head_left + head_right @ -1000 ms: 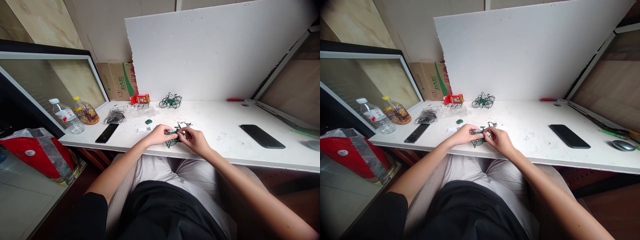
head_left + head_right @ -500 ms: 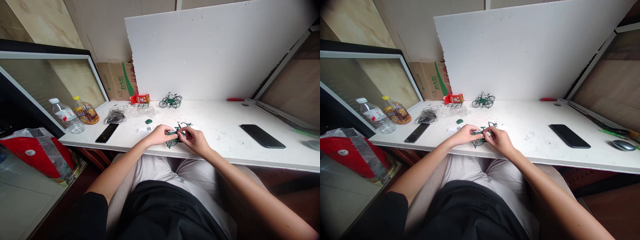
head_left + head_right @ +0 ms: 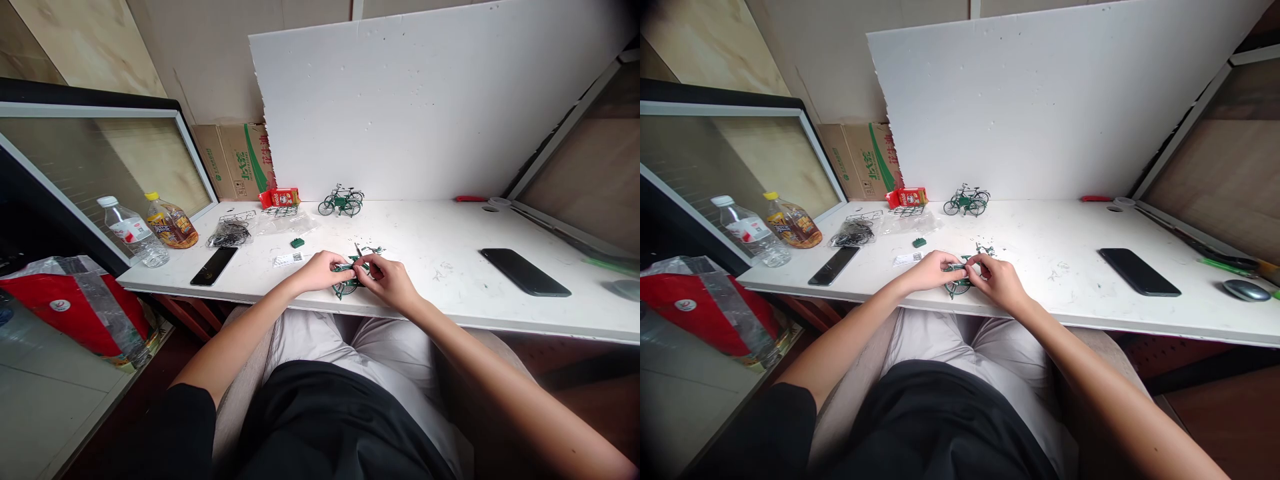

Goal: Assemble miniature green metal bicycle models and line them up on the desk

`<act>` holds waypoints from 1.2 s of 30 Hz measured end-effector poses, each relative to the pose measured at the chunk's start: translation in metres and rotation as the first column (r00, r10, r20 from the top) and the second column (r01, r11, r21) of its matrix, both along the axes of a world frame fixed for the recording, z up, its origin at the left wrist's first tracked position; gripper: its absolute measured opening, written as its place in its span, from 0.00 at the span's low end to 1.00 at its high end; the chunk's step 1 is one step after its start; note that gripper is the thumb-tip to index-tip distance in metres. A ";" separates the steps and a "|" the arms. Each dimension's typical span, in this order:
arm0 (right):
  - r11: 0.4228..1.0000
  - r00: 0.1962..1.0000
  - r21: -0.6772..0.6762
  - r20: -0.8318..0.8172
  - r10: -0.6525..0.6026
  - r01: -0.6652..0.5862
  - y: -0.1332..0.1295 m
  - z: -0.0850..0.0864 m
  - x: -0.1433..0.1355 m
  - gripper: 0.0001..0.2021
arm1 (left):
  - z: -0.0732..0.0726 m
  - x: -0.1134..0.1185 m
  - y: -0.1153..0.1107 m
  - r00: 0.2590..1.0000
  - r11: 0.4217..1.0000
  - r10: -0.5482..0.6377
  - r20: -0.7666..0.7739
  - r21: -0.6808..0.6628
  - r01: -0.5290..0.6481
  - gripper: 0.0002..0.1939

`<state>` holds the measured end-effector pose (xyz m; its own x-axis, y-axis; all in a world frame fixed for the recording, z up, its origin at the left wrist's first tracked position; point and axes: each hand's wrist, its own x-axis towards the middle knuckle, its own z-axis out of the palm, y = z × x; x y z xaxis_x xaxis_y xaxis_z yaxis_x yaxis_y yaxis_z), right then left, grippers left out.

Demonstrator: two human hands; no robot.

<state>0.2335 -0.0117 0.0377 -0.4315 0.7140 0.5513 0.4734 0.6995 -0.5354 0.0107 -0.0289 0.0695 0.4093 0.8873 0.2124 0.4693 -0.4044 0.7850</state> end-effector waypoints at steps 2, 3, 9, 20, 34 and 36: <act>1.000 1.000 0.001 0.006 0.003 -0.003 0.001 -0.001 0.000 0.09 | -0.001 0.000 0.000 1.000 1.000 -0.006 0.000 -0.015 0.006 0.18; 1.000 1.000 0.001 0.007 0.005 -0.005 0.001 -0.002 0.000 0.09 | -0.001 0.000 0.000 1.000 1.000 -0.011 0.001 -0.022 0.011 0.18; 1.000 1.000 0.000 0.000 0.010 -0.010 0.001 -0.003 0.000 0.08 | -0.001 0.001 -0.001 1.000 0.999 -0.023 -0.011 -0.035 0.022 0.16; 1.000 1.000 0.003 0.004 0.018 -0.018 0.002 -0.005 0.001 0.07 | -0.001 0.001 -0.001 1.000 0.999 -0.019 -0.012 -0.036 0.018 0.14; 1.000 1.000 -0.012 0.016 0.002 -0.002 0.001 -0.007 -0.003 0.09 | -0.006 0.004 0.000 0.999 0.999 -0.014 -0.050 -0.047 0.012 0.13; 1.000 1.000 -0.007 0.021 -0.008 0.008 0.000 -0.008 -0.005 0.09 | -0.008 0.005 0.000 0.998 0.999 -0.006 -0.061 -0.049 0.003 0.13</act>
